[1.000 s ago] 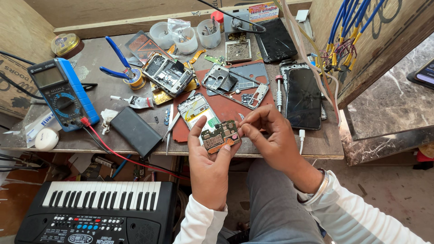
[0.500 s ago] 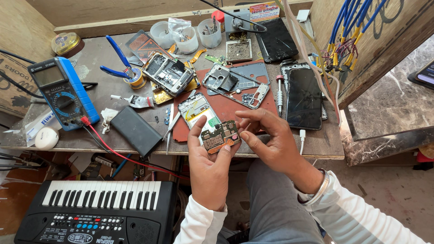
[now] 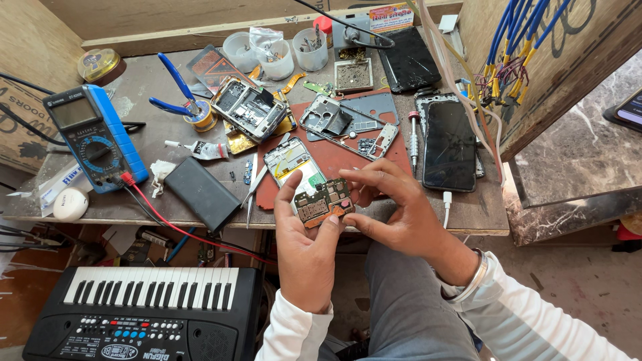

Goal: The person disassembles a smartphone, removes the motherboard, and inspects it. The person uses hands to detach connectors and lift the board from the phone body, then examines the board closely.

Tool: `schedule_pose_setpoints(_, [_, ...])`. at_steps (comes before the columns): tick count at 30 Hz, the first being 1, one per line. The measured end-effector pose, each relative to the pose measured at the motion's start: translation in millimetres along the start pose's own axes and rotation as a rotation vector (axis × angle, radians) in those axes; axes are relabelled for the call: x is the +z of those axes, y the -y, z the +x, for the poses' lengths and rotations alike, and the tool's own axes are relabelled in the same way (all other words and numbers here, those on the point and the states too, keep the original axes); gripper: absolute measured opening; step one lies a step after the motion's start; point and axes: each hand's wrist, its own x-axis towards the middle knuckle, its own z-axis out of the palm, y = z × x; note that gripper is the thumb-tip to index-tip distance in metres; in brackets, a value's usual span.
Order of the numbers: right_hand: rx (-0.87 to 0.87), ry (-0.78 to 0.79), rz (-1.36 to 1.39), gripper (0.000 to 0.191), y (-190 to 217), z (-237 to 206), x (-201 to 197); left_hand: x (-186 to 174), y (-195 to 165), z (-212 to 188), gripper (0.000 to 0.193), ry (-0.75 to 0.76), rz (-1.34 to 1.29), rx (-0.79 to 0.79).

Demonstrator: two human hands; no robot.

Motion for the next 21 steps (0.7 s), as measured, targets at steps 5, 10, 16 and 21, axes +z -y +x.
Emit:
schedule_pose_setpoints(5, [-0.004, -0.009, -0.007, 0.062, -3.1, -0.3, 0.7, -1.9, -0.2, 0.0, 0.067, 0.018, 0.031, 0.024])
schedule_pose_setpoints(10, [-0.020, -0.021, -0.014, 0.058, -3.8, -0.5, 1.1, -1.7, -1.2, -0.8, 0.067, 0.025, 0.047, 0.002])
schedule_pose_setpoints(16, [-0.026, -0.021, -0.017, 0.057, -1.7, 1.1, 2.4, -1.1, -3.8, -1.7, 0.069, 0.046, 0.056, -0.007])
schedule_pose_setpoints(21, [0.004, -0.023, -0.022, 0.058, 0.2, 0.9, 2.8, -1.0, -6.4, -4.4, 0.073, 0.085, 0.031, 0.015])
